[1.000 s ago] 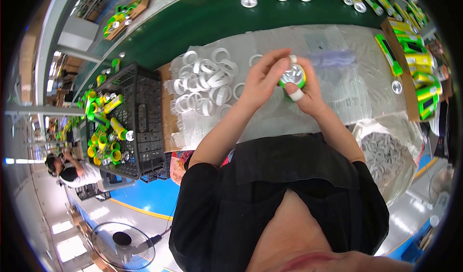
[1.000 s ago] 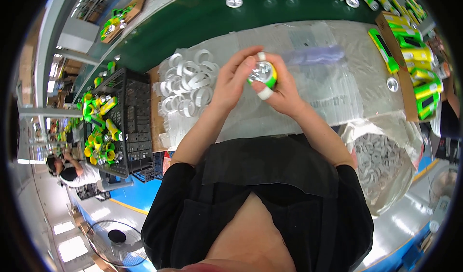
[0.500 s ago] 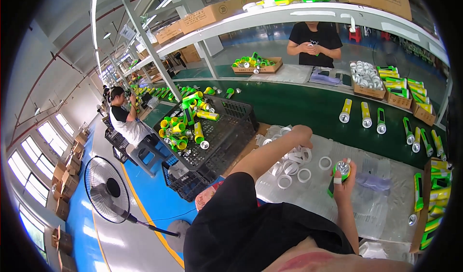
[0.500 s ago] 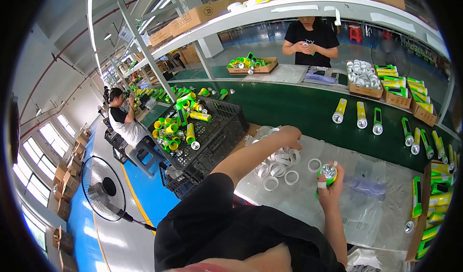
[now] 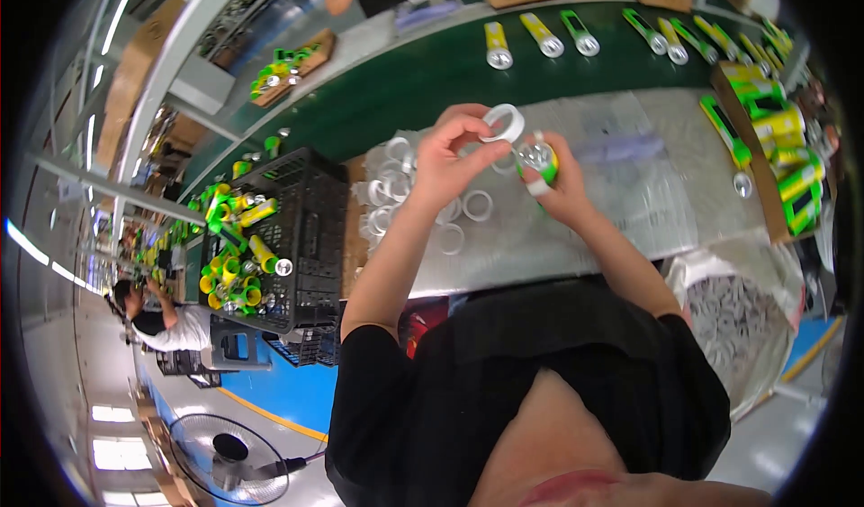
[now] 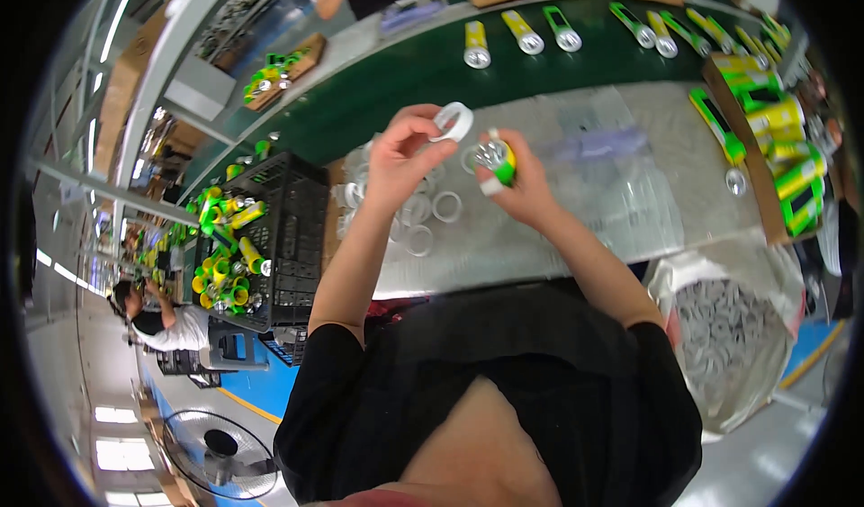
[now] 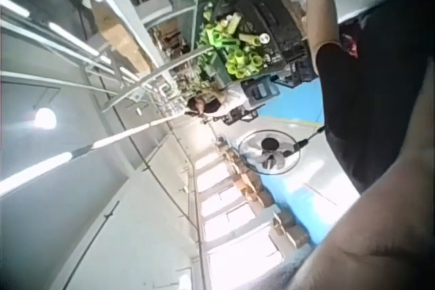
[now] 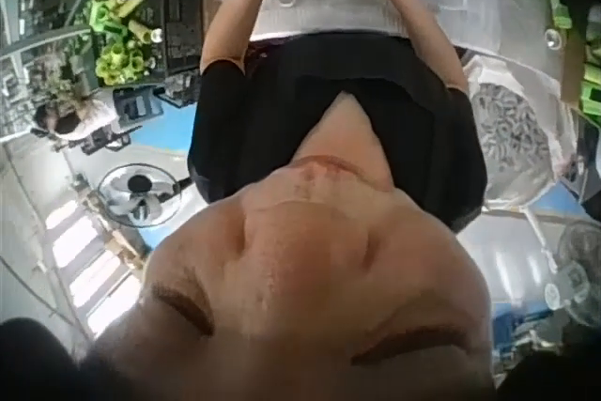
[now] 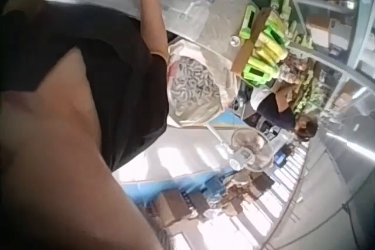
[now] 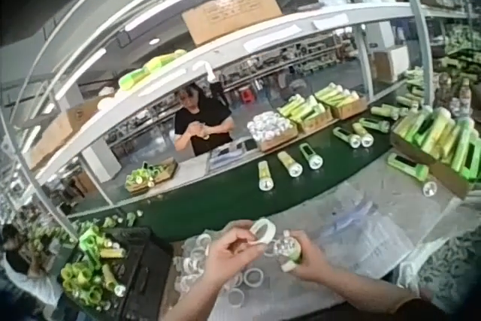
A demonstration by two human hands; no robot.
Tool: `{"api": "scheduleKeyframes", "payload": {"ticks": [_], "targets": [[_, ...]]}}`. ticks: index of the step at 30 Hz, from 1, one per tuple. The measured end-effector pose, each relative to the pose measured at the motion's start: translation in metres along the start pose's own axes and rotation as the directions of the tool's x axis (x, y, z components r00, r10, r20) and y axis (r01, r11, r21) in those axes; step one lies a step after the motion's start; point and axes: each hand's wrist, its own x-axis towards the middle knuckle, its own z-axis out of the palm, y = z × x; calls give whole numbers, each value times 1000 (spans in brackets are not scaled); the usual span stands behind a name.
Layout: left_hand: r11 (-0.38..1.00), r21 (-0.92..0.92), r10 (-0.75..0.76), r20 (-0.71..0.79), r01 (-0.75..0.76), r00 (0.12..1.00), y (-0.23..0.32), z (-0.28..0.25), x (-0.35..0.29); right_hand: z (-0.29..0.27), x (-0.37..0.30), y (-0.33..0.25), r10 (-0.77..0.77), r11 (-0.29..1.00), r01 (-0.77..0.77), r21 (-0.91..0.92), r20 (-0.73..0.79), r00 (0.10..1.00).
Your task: Assembling components of hand-held flashlights on an assembly line.
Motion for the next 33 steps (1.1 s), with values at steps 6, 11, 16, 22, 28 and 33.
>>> {"api": "scheduleKeyframes", "payload": {"ticks": [6, 11, 16, 22, 28, 33], "targets": [[889, 391, 222, 87, -238, 971, -15, 28, -11, -10, -1, 3, -29, 996, 29, -84, -8, 1000], [868, 440, 201, 115, -231, 973, -17, 31, -16, -13, -7, -2, -63, 991, 64, -114, 17, 998], [865, 446, 172, 169, -231, 971, -13, 29, -15, -16, -7, -10, -41, 999, 43, -30, 63, 997], [886, 416, 127, 211, -206, 969, -7, 31, -5, -33, 7, -21, -11, 962, -14, 271, 88, 996], [863, 471, 28, 318, -183, 948, 3, 42, -1, -91, 43, -64, -143, 874, 359, -328, 532, 835], [885, 446, 20, 244, -130, 970, -13, 68, -8, -88, 73, -117, 167, 751, 382, -539, 714, 680]]}}
